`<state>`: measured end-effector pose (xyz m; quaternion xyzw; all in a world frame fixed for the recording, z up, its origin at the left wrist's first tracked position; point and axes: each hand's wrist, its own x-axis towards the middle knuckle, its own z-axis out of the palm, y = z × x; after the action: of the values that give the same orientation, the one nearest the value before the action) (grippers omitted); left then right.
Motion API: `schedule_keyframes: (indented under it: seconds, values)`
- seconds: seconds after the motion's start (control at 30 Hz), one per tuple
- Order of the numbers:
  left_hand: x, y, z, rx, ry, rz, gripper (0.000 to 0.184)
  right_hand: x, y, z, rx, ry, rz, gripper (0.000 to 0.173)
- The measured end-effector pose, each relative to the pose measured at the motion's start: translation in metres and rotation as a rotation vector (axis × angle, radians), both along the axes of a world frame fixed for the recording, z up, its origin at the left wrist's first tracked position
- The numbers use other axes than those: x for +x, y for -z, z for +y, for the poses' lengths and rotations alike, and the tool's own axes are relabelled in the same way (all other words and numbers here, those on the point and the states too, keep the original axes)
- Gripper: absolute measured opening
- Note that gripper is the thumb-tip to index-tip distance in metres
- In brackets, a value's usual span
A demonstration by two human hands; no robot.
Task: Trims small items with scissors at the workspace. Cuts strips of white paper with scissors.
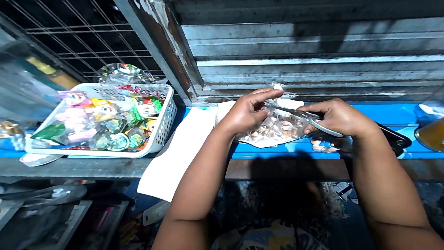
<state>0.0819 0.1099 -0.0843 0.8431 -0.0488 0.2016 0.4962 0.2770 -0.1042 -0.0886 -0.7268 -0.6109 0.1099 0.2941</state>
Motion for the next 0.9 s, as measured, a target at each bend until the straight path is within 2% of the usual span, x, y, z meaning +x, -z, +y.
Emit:
schedule_keyframes:
  seconds: [0.9]
  values:
    - [0.0007, 0.0010, -0.0005, 0.005, 0.028, 0.027, 0.053, -0.0019, -0.0013, -0.0010, -0.054, 0.001, 0.035, 0.041]
